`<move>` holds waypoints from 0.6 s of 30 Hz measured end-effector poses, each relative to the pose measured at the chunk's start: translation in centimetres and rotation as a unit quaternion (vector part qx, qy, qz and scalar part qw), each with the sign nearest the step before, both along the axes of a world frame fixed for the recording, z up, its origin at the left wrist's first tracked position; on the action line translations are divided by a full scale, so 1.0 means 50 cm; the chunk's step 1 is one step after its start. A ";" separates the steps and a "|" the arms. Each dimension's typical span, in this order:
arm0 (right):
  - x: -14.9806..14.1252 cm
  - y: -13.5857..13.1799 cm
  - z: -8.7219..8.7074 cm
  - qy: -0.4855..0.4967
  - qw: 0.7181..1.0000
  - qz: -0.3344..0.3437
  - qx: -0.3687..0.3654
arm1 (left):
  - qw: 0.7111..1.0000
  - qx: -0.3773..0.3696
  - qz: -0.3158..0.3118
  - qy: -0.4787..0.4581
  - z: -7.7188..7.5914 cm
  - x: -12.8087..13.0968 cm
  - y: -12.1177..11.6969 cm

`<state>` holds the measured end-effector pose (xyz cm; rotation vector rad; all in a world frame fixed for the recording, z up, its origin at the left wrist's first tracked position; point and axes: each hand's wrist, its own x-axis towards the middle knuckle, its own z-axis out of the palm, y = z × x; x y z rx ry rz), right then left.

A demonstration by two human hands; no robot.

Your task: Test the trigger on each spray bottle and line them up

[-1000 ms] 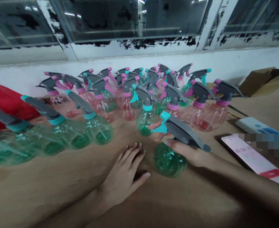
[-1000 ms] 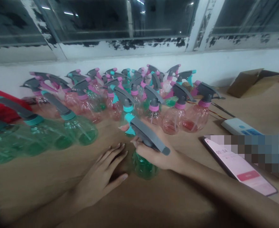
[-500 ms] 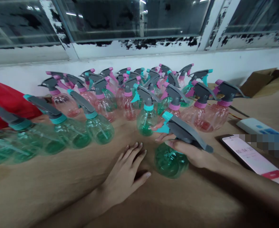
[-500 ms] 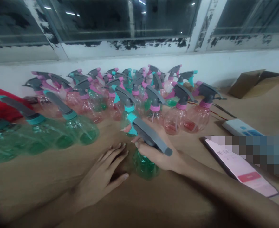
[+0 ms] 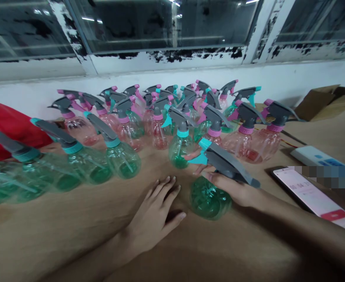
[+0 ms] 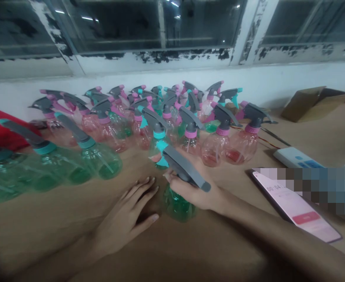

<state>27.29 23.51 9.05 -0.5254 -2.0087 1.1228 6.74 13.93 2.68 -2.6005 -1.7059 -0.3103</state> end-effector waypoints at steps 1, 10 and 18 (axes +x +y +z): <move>-0.001 0.000 0.000 0.001 1.000 0.000 0.001 | 1.000 0.001 -0.001 0.000 0.000 0.000 0.000; -0.004 -0.002 0.002 -0.001 1.000 -0.010 -0.003 | 1.000 0.002 -0.003 0.004 -0.002 -0.001 0.000; -0.003 0.000 -0.002 0.000 1.000 0.001 -0.014 | 1.000 -0.002 -0.002 0.002 0.000 0.000 0.001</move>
